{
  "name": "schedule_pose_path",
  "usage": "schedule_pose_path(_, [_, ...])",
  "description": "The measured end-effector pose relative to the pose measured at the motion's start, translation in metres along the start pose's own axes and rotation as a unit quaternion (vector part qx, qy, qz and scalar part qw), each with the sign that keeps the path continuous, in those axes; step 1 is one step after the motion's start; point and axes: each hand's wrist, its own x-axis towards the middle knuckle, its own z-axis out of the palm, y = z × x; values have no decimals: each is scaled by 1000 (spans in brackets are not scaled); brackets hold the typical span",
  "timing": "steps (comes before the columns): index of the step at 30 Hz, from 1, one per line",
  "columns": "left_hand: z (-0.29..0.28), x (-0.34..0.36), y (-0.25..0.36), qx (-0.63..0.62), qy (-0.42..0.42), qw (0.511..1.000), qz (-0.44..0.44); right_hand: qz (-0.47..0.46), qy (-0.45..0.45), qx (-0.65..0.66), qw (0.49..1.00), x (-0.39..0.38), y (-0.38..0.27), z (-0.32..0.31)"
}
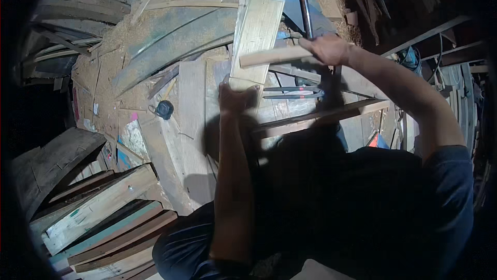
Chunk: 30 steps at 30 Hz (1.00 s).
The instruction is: Using a chisel and a wood block as a mallet to shape or join wood pieces.
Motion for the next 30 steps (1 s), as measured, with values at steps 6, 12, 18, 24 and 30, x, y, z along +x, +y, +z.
schedule_pose_path(6, [4, 12, -7, 37, 49, 997, 56, 128, 103, 123, 979, 24, -14, 27])
schedule_pose_path(12, [3, 0, 3, 58, 61, 996, 17, 71, -7, 69, 995, 16, -11, -20])
schedule_pose_path(18, [6, -3, 30, 17, 49, 996, 67, 52, 24, 84, 995, 2, -25, 31])
schedule_pose_path(24, [2, 3, -3, 25, 44, 998, 41, 111, 107, 68, 986, 24, 20, 1])
schedule_pose_path(30, [3, 3, 35, 39, 15, 998, 38, -45, 17, -18, 999, -12, 2, 50])
